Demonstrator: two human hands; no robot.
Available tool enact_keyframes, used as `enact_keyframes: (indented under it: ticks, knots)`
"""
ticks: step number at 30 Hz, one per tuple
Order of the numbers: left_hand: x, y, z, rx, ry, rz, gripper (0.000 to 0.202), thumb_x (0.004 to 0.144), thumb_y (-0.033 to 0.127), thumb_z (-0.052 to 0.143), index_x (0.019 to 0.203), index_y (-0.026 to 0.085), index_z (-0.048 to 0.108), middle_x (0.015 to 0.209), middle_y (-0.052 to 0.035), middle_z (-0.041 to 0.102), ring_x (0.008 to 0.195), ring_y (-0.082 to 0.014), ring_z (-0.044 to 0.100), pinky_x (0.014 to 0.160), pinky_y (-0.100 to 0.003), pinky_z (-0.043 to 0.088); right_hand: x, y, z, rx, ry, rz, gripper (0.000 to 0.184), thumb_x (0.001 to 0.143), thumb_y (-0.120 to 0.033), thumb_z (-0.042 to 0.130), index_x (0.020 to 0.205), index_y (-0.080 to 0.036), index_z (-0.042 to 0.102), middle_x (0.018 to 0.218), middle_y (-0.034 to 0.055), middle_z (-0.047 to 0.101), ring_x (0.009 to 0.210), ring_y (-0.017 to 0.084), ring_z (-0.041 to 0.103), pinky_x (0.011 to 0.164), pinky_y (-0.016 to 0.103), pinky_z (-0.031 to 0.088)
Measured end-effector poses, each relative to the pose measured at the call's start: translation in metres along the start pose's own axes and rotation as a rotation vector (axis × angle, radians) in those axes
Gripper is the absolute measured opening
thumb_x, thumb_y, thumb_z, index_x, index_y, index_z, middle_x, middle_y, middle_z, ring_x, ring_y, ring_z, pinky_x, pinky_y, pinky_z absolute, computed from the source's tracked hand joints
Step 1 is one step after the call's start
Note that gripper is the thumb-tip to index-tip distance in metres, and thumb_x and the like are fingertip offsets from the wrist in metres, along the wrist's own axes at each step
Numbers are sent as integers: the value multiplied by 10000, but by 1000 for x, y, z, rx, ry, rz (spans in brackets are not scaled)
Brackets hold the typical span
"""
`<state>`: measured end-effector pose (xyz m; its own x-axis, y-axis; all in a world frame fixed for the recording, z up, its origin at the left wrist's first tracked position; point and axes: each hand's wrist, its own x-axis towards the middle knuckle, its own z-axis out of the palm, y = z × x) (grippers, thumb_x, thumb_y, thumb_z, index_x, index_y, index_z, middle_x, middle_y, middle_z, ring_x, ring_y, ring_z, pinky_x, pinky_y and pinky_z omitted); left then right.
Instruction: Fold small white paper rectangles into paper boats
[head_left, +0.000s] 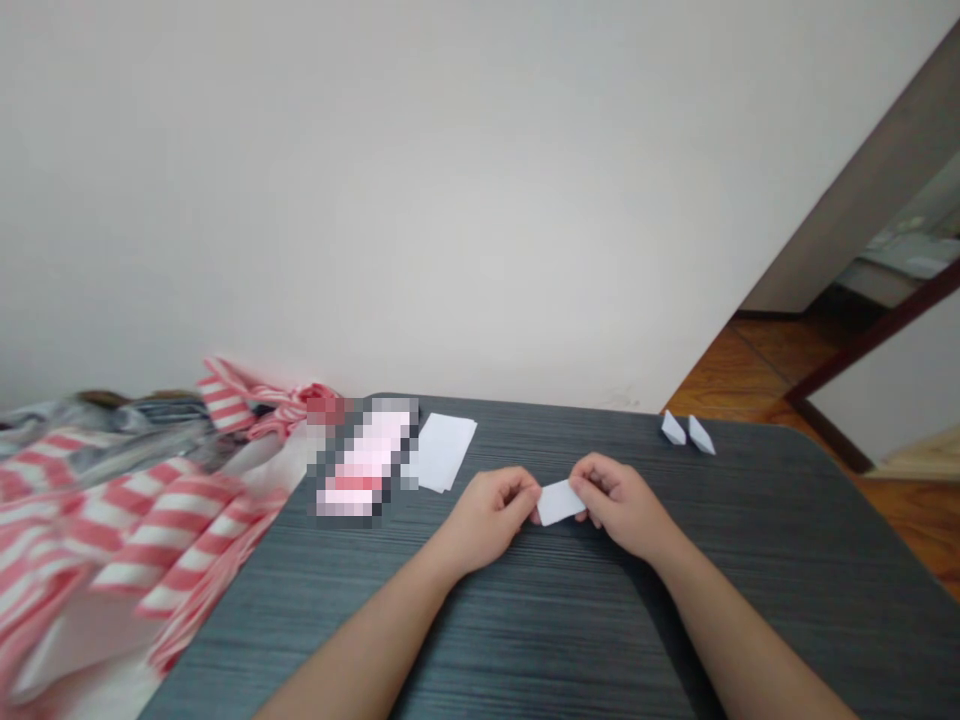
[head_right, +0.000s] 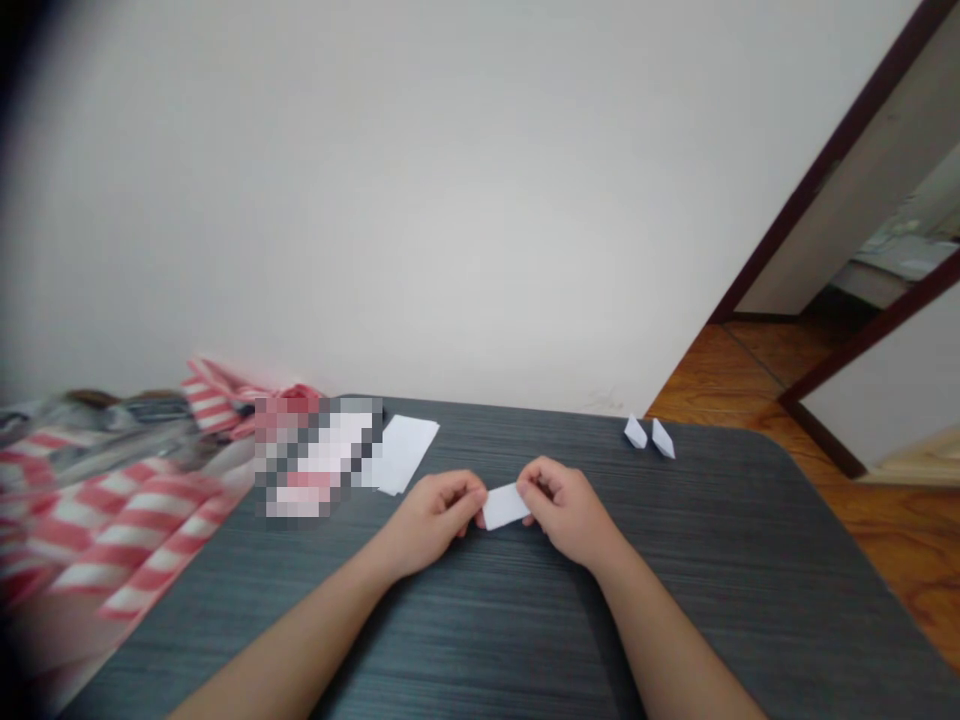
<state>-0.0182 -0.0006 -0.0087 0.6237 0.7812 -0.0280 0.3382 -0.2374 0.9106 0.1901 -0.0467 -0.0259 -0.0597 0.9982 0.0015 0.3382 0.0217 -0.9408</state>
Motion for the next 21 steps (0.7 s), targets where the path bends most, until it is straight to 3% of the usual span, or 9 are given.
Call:
enact_keyframes:
  ticks: [3, 9, 17, 21]
  knots:
    - [-1, 2, 0, 31, -33, 44, 290, 910, 293, 475, 732, 157, 659, 695, -11, 668, 596, -117, 531, 573, -219, 365, 1, -5, 1, -15, 12, -31, 125, 905, -273, 537, 812, -194, 565, 589, -33, 578, 489, 107, 538, 476, 210, 399]
    - [-2, 3, 1, 73, -47, 68, 266, 894, 320, 515, 769, 152, 679, 628, 14, 567, 574, -109, 450, 531, -212, 311, 2, -14, 4, -117, -38, -83, 119, 884, -240, 564, 785, -189, 607, 590, -26, 605, 539, 126, 587, 535, 226, 437]
    - [1, 1, -1, 52, 44, 2, 300, 909, 363, 490, 719, 161, 604, 611, 21, 546, 588, -119, 471, 546, -213, 342, -1, -8, 7, 2, -40, 21, 92, 884, -266, 561, 880, -186, 606, 649, -13, 659, 497, 110, 590, 459, 204, 409]
    - [2, 0, 1, 17, 46, -25, 297, 901, 369, 499, 700, 165, 574, 575, 30, 524, 560, -116, 459, 528, -210, 340, -1, -7, 6, -7, -56, 13, 134, 887, -262, 563, 785, -181, 593, 638, -3, 668, 503, 108, 601, 491, 207, 436]
